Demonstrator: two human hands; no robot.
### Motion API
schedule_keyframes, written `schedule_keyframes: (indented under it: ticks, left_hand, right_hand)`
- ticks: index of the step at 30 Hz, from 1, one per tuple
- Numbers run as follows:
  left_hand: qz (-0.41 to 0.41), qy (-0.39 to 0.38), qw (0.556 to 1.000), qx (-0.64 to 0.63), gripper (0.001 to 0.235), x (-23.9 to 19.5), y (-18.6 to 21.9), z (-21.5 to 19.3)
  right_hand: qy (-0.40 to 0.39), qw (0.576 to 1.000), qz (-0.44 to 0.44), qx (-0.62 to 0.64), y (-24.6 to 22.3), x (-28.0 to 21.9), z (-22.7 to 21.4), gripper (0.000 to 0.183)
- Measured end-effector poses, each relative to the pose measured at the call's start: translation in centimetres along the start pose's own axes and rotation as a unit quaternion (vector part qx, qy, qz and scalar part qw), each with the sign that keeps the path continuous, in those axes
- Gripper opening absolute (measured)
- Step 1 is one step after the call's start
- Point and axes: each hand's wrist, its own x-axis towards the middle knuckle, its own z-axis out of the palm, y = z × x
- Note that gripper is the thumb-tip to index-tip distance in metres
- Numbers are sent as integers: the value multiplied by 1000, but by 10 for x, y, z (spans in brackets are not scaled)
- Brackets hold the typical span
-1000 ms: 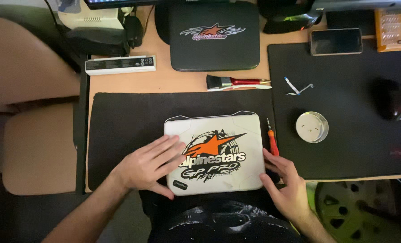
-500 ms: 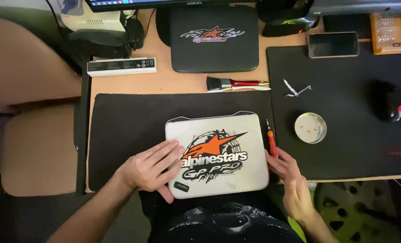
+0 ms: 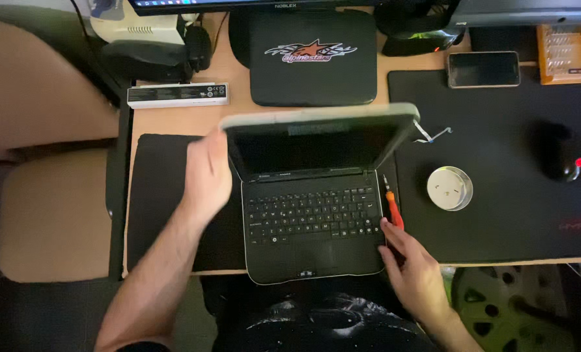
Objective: The person removes the battery from a white laptop and places it on the desk. They then use a red screwdriver to unscrew the bezel surrounding the laptop screen, removing several screws and placing them into a small metal tin. Finally, the person lifts the screen bezel off the laptop.
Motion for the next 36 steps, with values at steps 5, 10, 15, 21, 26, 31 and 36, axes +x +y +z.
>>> schedule_keyframes:
  ticks: [5,10,15,21,26,31,36]
  left_hand:
    - [-34,-3,992,-118,39,31,16,22]
    - [-89,-13,973,-213,48,-8,-45,69]
    - [-71,-8,950,-303,61,-11,-16,60]
    - [-245,-23,910,-333,66,-18,27,25]
    - [-238,-46,944,-223,63,-64,28,7]
    - [-223,-75,955,-184,71,-120,15,11]
    - [-290,-181,934,-99,56,-143,37,6]
  right_hand:
    - [18,999,-46,10,1,0,0,60]
    - [-61,990,-121,40,17,3,-12,100]
    - [-39,968,-248,12,32,0,-8,56]
    - [33,937,-342,56,2,15,-36,31]
    - [97,897,-428,57,-5,13,-42,33]
    - [90,876,-464,97,-16,-1,-48,67]
    - [97,871,-439,200,-9,-10,-45,60]
